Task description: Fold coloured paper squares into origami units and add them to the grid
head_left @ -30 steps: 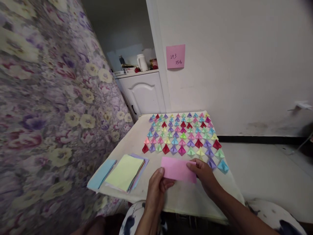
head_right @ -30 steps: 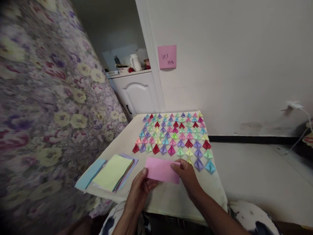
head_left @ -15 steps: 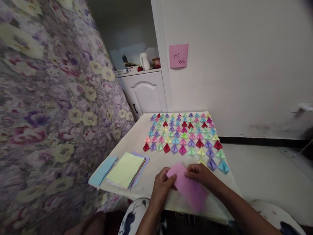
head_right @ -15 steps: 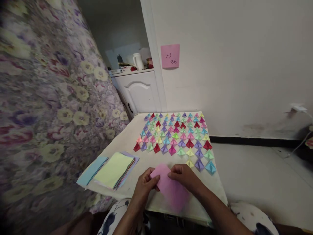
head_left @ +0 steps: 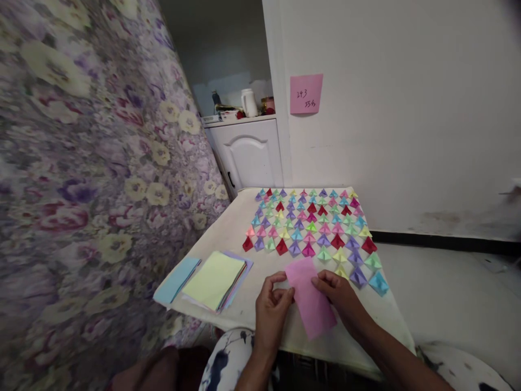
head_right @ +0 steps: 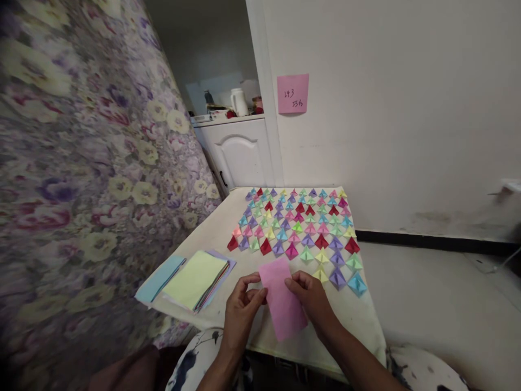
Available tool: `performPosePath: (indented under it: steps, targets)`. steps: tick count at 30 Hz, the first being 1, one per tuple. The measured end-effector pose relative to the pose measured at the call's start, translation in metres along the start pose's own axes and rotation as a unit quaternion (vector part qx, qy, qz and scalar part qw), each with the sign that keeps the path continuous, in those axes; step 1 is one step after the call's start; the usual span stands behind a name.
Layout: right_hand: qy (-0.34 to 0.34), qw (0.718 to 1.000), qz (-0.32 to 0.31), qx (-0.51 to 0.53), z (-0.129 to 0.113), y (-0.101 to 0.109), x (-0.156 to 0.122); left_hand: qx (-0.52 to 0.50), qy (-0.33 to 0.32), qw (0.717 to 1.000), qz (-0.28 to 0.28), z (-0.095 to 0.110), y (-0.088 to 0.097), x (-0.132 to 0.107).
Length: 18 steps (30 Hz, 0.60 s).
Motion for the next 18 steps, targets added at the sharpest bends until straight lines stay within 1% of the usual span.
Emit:
performPosePath:
  steps: [2,7,11,15,18]
  targets:
    - [0.001,1.000,0.001,-0.011,0.000,-0.001,0.000,0.001,0.007,1.000,-0.002,0.000,0.000,0.001]
    - [0.015,1.000,0.014,-0.016,0.005,-0.002,0.000,0.018,0.004,0.999,0.026,-0.002,0.001,0.000]
    - [0.033,0.999,0.022,-0.014,0.012,-0.003,0.001,0.044,0.003,0.999,0.027,-0.007,0.000,0.000]
    - [0.047,0.998,0.025,-0.031,0.014,-0.004,0.000,0.081,-0.011,0.996,0.047,-0.011,0.000,-0.001]
    - [0.045,0.998,0.037,-0.040,0.012,-0.004,-0.002,0.078,-0.021,0.995,0.050,-0.012,0.000,-0.002]
Point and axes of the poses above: each hand's wrist, its own x-axis towards the middle knuckle, its own y-axis out of the back of the hand, z = x × y, the point moved 1 cm from there along x, towards the middle knuckle, and after that the axes turned 6 degrees about y, right-handed, at the moved point
